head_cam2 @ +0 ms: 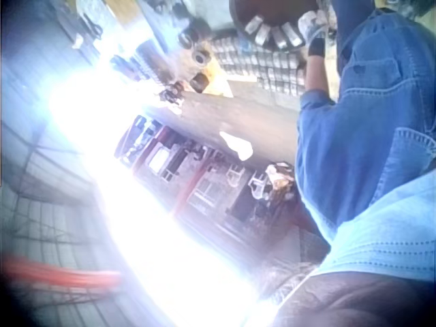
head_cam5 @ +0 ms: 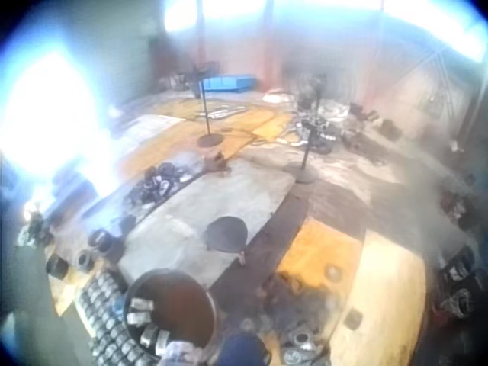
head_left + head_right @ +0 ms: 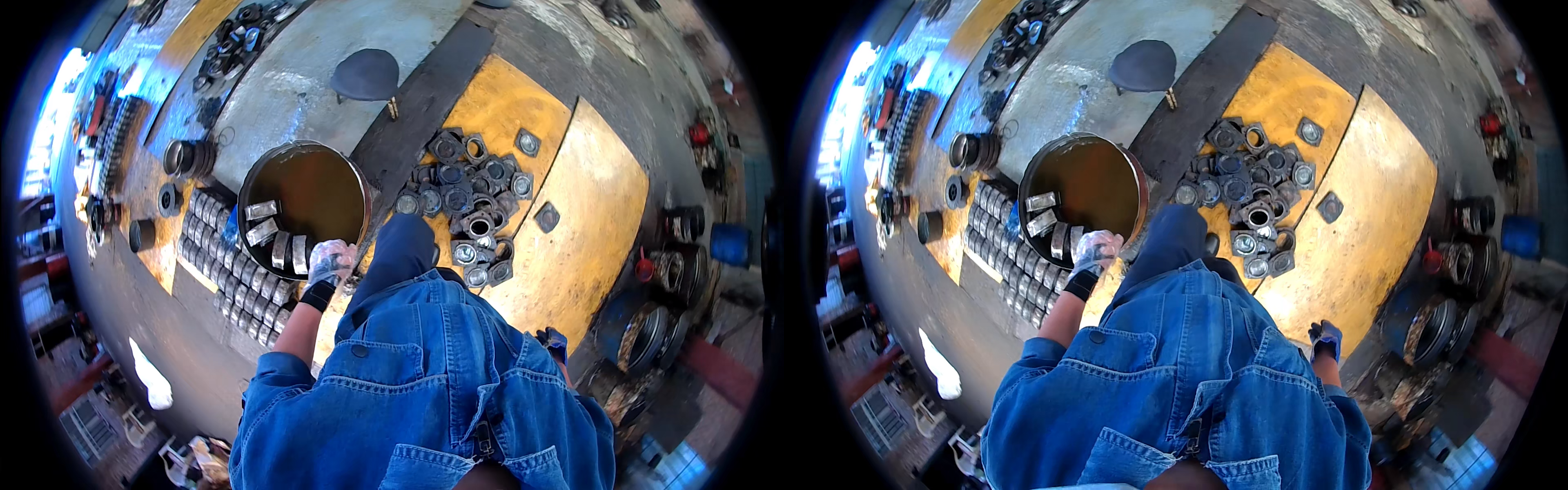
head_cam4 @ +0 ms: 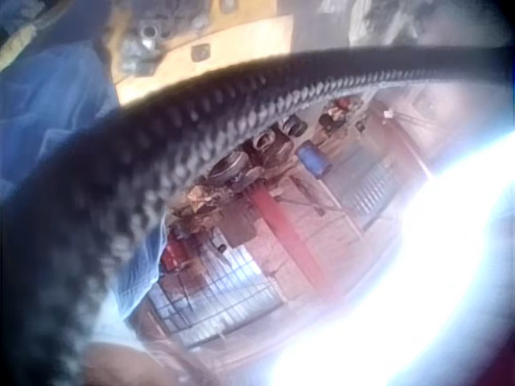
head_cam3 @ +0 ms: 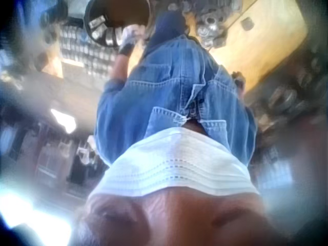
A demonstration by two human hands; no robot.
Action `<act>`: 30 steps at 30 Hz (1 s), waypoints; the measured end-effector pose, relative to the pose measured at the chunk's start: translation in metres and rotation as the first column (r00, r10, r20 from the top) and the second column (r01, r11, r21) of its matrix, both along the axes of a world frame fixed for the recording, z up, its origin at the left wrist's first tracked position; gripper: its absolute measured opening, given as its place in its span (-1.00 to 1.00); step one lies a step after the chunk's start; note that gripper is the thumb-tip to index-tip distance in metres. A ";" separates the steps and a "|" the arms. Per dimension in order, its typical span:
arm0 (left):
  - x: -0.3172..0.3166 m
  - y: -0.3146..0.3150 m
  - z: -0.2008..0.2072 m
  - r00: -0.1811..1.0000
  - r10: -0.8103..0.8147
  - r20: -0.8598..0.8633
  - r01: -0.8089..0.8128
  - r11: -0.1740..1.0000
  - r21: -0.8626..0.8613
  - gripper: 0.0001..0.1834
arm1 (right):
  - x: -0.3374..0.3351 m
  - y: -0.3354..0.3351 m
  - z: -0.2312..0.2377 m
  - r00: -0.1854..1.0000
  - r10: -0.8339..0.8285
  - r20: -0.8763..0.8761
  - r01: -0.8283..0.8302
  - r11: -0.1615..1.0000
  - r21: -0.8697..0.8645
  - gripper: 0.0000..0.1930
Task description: The person cleans several metal parts by dipping them into a tub of liquid and scrubbing them with a brush while sitting on the floor.
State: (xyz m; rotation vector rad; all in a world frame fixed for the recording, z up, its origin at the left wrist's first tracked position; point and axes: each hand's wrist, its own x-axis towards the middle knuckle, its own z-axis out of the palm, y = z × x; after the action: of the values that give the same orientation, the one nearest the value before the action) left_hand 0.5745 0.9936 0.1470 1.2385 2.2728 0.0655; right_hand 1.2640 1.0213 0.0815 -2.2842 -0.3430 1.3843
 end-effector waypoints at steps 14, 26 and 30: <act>-0.062 0.028 -0.051 0.969 0.241 -0.045 -0.244 0.966 -0.088 -0.48 | -0.313 0.444 0.053 0.816 0.496 -0.296 -0.419 0.861 0.289 -0.49; -0.134 0.170 0.004 0.703 0.694 0.155 -0.683 0.720 -0.125 -0.54 | -0.521 0.641 0.101 0.680 0.665 -0.309 -0.659 0.739 0.138 -0.48; -0.125 0.160 -0.005 0.643 0.756 0.123 -0.758 0.651 -0.037 -0.52 | -0.592 0.670 0.083 0.633 0.702 -0.328 -0.733 0.680 0.041 -0.55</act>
State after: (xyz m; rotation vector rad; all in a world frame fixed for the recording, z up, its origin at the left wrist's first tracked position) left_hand 0.4491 1.1537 0.1416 0.1749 2.5123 0.4616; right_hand 0.6717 1.6918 0.1648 -1.9929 -1.2109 2.1589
